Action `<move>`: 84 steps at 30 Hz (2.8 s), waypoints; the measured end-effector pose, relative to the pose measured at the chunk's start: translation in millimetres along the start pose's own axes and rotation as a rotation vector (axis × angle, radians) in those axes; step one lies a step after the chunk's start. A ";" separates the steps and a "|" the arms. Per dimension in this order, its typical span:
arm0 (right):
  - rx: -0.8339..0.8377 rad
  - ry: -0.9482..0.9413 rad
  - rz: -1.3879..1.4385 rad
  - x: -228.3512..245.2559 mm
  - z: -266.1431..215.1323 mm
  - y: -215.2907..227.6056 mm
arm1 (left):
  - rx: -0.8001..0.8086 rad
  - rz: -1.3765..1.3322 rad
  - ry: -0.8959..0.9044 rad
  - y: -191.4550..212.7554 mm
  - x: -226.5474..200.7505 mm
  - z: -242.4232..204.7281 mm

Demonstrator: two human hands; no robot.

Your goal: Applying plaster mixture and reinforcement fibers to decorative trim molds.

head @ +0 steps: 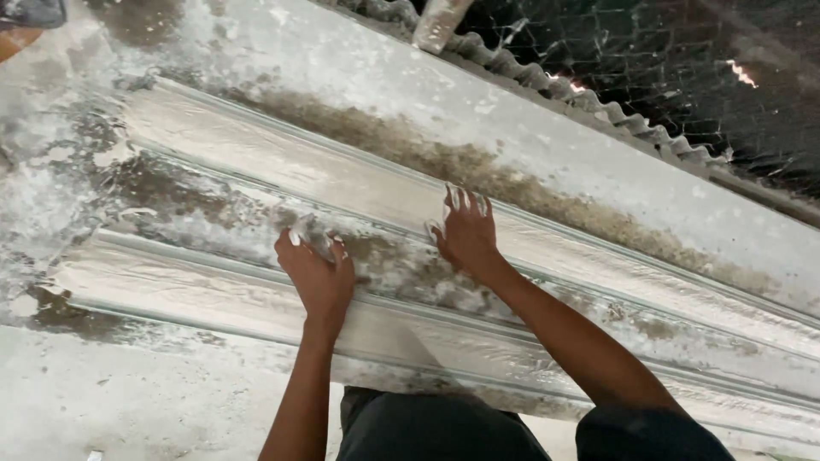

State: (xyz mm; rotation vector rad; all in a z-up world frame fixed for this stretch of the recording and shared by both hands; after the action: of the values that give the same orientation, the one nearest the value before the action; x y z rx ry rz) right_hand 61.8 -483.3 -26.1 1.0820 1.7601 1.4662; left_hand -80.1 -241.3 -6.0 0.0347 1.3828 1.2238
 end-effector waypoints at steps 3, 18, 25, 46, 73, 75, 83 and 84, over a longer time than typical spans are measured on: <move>-0.034 -0.024 0.002 -77.8 -41.5 -16.3 | 0.045 0.031 -0.032 -12.1 -59.5 -47.3; -0.116 0.001 0.046 -482.8 -308.3 -54.6 | 0.198 0.245 -0.212 -118.0 -371.9 -408.5; -0.086 -0.061 0.062 -628.1 -392.7 -77.9 | 0.201 0.198 -0.188 -159.0 -456.0 -523.7; -0.157 -0.061 0.057 -1061.8 -672.3 -120.1 | 0.184 0.161 -0.018 -296.5 -710.6 -867.4; 0.271 0.196 -0.399 -1469.5 -919.0 -155.8 | 0.338 0.297 -0.073 -495.0 -1000.4 -1056.6; 0.263 0.286 -0.401 -1455.8 -897.8 -168.1 | 0.332 0.312 -0.044 -485.0 -991.7 -1061.9; 0.104 0.617 -0.297 -1283.9 -784.6 -147.6 | 0.295 0.332 -0.004 -464.7 -918.6 -1077.2; 0.103 0.636 -0.305 -1262.4 -769.1 -145.3 | 0.281 0.333 0.012 -458.8 -906.2 -1078.3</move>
State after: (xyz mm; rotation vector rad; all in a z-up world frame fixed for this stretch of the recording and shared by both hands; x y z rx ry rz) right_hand -3.2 -1966.5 -72.7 0.3652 2.3250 1.6393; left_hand -343.1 -1698.7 25.9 0.4709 1.5940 1.2904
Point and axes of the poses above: each hand's wrist, its own z-axis towards the middle knuckle, its own y-axis out of the back of the hand, x = y × z, the point moved 5 cm from there along z, towards the middle knuckle, and after that the axes turned 10 degrees about z, right-handed, at the moved point
